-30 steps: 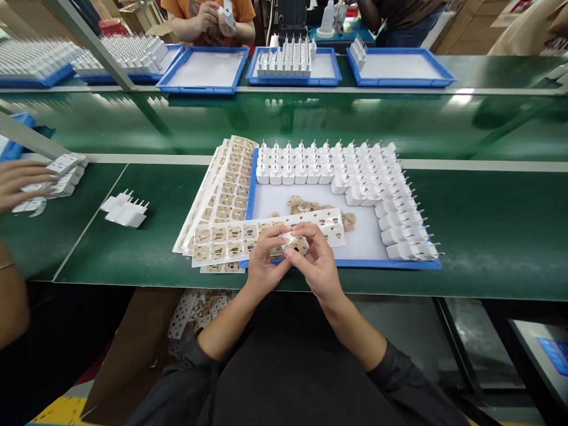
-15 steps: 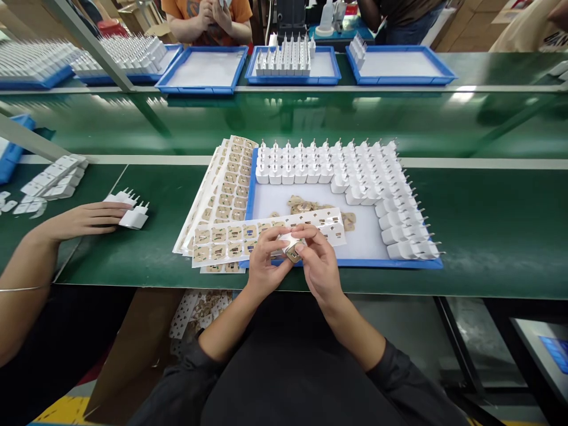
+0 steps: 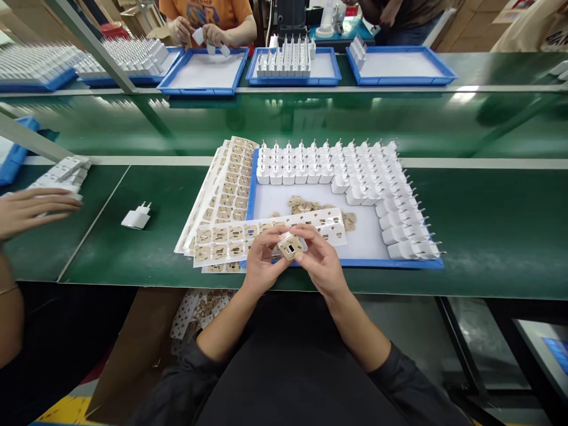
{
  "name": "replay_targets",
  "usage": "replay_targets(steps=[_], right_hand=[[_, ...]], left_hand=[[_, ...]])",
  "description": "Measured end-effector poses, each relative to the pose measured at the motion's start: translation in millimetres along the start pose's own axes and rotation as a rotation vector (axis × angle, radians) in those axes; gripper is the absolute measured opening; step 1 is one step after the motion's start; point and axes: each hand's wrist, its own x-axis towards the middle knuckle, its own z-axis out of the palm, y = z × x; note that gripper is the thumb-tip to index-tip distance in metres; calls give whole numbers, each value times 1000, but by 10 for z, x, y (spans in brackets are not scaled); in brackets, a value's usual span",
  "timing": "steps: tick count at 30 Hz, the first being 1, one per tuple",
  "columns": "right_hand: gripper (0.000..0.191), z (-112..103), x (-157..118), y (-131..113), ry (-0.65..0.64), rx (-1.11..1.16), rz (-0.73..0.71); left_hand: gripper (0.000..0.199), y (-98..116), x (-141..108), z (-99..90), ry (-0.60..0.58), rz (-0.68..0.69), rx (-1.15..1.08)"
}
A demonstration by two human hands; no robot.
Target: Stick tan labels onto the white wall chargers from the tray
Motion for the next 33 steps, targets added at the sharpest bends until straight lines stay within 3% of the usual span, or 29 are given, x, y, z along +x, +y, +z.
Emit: replay_targets(steps=[4, 14, 18, 20, 22, 24, 27, 30, 33], right_hand=[[35, 2, -34, 11, 4, -107, -27], [8, -182, 122, -286, 18, -563, -235], [7, -150, 63, -297, 21, -798, -482], [6, -150, -2, -271, -10, -799, -583], [6, -185, -30, -255, 11, -697, -567], [9, -267, 27, -257, 132, -642, -454], [19, -472, 272, -258, 337, -797, -268], [36, -684, 550, -189, 299, -1103, -183], [43, -797, 683, -75, 213, -1319, -211]], left_hand=[[38, -6, -11, -8, -15, -23, -41], [37, 8, -24, 16, -35, 27, 91], [37, 12, -46, 12, -27, -78, 120], [38, 17, -42, 12, -27, -145, 99], [40, 32, -26, 18, -6, -182, 99], [40, 68, -2, 33, 15, -196, 104], [37, 172, 31, 43, 31, -182, 79], [44, 300, 85, -59, 53, -166, 149], [48, 395, 194, -399, 157, -141, 363]])
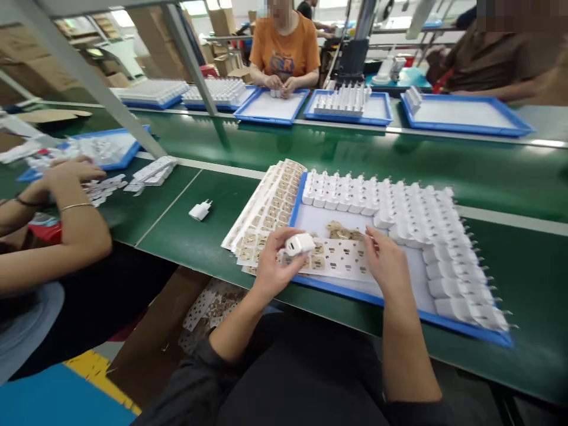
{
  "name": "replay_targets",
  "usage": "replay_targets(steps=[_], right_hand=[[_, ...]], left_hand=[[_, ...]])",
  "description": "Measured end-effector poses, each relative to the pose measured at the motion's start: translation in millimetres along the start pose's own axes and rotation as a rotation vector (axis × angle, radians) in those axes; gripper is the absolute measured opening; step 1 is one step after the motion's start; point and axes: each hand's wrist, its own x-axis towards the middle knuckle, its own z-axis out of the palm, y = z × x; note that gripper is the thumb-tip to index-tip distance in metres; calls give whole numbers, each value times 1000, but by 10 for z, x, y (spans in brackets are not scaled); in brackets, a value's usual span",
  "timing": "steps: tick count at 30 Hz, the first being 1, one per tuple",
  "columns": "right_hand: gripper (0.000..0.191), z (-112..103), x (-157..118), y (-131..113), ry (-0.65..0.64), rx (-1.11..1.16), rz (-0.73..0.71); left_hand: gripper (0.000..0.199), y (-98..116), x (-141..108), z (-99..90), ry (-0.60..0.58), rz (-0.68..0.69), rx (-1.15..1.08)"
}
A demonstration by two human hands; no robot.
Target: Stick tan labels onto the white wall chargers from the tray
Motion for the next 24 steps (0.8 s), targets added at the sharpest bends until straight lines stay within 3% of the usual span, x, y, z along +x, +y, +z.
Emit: replay_targets(steps=[2, 5, 10, 13, 18, 21, 22, 24], right_hand=[[41, 37, -10, 29, -8, -6, -84], [39, 30, -47, 20, 93, 5, -106], [36, 32, -46, 21, 69, 33, -136], [35, 49, -37, 35, 63, 30, -138], [33, 30, -31, 24, 63, 47, -130], [31, 15, -34, 6, 71, 52, -174], [30, 16, -37, -3, 54, 51, -198], [28, 32, -49, -31, -10, 50, -246]], left_hand=[[43, -82, 150, -346, 125, 7, 204], [35, -304, 377, -945, 284, -50, 586], [30, -720, 594, -1727, 341, -291, 1026], [32, -858, 630, -1999, 296, -385, 1119], [35, -916, 750, -2340, 226, -459, 1107], [36, -933, 887, -2592, 317, -476, 1112], [39, -941, 934, -2683, 413, -504, 1096], [43, -955, 1017, -2856, 484, -541, 1080]])
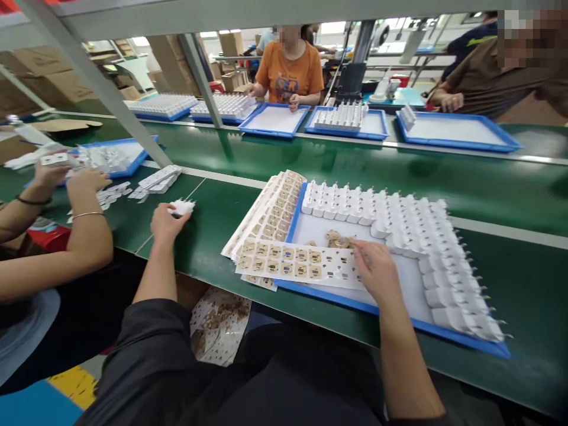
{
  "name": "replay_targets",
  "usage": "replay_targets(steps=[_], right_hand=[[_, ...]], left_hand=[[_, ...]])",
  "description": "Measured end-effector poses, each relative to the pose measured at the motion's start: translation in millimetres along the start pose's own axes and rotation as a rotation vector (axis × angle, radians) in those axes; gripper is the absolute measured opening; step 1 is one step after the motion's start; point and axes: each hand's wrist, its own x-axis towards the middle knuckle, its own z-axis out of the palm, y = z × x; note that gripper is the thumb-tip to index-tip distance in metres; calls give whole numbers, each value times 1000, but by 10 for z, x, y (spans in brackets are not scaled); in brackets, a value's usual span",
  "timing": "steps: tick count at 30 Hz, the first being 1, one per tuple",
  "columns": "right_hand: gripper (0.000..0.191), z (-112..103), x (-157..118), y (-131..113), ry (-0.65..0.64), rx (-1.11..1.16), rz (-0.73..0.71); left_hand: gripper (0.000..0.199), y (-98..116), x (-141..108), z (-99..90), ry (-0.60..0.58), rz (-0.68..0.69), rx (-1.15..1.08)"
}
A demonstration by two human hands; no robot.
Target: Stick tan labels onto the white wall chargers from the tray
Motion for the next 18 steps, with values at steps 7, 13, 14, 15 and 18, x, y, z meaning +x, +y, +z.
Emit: replay_targets(steps=[7, 13, 14, 15, 18], right_hand=[[24, 161, -17, -170, -187, -72, -68], [15, 77, 17, -208, -165, 51, -68], [15, 38, 19, -223, -159, 91, -76], [14, -5, 20, -245, -155, 131, -86], [15, -135, 12, -329, -132, 214, -119]], left_hand=[[47, -63, 259, -119, 49, -35, -44], [38, 655, -427, -64, -43, 289, -194], [36, 864, -669, -65, -141, 394, -272], [37, 1087, -923, -68, -281, 519, -328], [38, 1729, -1598, -47, -657, 865, -462]])
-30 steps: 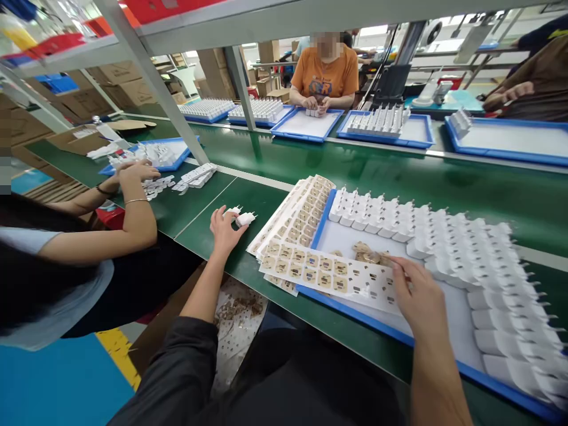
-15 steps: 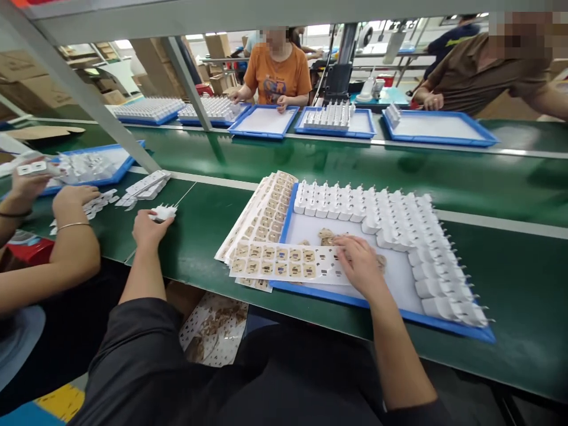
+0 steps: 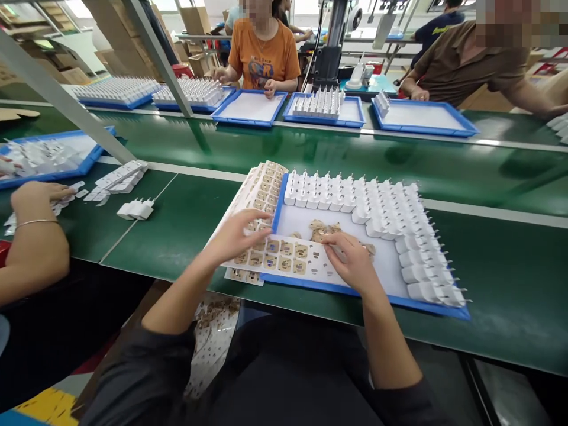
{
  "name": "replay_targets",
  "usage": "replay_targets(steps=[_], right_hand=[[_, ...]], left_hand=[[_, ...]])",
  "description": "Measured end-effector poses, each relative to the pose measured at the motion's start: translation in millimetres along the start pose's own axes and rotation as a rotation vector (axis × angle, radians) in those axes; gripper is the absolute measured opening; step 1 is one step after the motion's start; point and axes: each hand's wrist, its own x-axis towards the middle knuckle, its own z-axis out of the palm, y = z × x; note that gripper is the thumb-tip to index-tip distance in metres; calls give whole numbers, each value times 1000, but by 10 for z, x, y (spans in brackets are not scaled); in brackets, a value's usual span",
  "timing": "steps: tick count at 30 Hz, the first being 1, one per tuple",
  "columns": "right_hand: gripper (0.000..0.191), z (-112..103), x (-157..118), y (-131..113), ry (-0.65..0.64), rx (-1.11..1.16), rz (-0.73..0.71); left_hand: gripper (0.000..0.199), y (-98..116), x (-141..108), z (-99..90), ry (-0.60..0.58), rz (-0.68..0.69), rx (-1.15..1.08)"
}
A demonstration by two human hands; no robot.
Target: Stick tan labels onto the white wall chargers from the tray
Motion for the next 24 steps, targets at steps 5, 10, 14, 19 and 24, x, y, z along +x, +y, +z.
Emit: replay_targets(steps=[5, 10, 14, 19, 24], right_hand=[[18, -143, -62, -132, 56, -20, -60], [18, -122, -118, -244, 124, -381, -174], [15, 6, -78, -317, 111, -379, -279], [8, 72, -54, -293, 112, -309, -280], [9, 22, -104, -242, 72, -221, -260]], left_hand=[[29, 446, 293, 461, -375, 96, -130], [34, 559, 357, 483, -526, -42, -257], [42, 685, 385, 473, -641, -99, -290], [47, 659, 430, 534, -717, -127, -372], [46, 620, 462, 585, -744, -103, -369]])
